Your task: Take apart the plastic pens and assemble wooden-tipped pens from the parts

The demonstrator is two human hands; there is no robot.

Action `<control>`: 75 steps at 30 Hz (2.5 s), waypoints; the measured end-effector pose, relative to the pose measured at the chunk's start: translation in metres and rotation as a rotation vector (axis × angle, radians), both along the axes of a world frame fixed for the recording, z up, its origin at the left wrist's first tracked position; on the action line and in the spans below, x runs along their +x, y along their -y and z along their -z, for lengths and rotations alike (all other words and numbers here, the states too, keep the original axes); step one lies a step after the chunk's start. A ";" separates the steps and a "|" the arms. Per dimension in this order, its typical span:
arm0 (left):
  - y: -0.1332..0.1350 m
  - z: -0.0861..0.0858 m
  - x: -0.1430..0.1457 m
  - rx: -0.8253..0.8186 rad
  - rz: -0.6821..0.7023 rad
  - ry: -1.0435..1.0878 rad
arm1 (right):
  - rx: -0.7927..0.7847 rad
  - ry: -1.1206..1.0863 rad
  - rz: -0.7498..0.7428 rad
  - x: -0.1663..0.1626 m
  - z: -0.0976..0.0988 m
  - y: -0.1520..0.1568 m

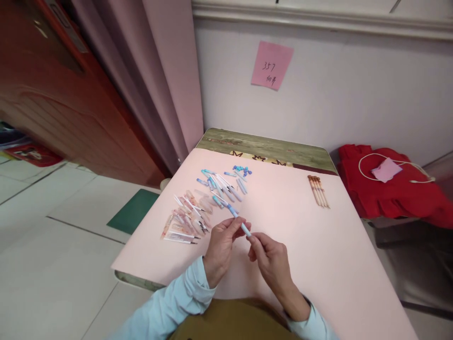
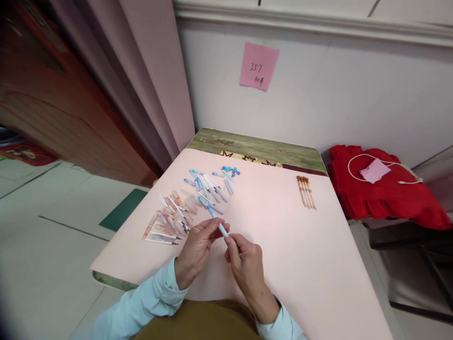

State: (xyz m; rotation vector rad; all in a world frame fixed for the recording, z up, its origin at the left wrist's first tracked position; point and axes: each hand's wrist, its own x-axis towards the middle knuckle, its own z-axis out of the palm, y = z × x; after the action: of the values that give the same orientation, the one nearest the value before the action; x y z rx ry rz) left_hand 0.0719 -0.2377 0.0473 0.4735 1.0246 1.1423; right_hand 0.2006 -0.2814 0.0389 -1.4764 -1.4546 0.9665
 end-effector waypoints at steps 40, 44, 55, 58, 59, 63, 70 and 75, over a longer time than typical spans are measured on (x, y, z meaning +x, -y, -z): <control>-0.044 -0.035 -0.038 -0.012 0.072 -0.119 | 0.030 0.381 0.162 0.068 0.040 -0.177; -0.048 -0.033 -0.041 -0.014 0.102 -0.173 | 0.035 0.494 0.163 0.052 0.041 -0.232; -0.060 -0.021 -0.043 0.046 0.101 -0.226 | -0.042 0.589 0.178 0.022 0.038 -0.262; -0.059 -0.018 -0.043 0.101 0.115 -0.288 | -0.048 0.513 0.199 0.027 0.025 -0.240; -0.059 -0.017 -0.043 0.125 0.125 -0.316 | -0.048 0.454 0.184 0.028 0.018 -0.229; -0.056 -0.019 -0.043 0.218 0.164 -0.443 | -0.034 -0.196 -0.029 0.028 -0.021 -0.175; -0.047 -0.034 -0.039 0.381 0.146 -0.627 | 0.113 -0.282 -0.145 0.023 -0.068 -0.123; -0.038 -0.038 -0.038 0.421 0.163 -0.653 | 0.181 -0.228 -0.156 0.022 -0.065 -0.119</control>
State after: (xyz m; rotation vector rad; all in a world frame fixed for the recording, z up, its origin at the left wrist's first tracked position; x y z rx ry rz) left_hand 0.0337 -0.1996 0.0851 1.3036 1.2688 1.0763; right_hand 0.2229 -0.1627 0.1038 -1.0978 -1.4632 1.0317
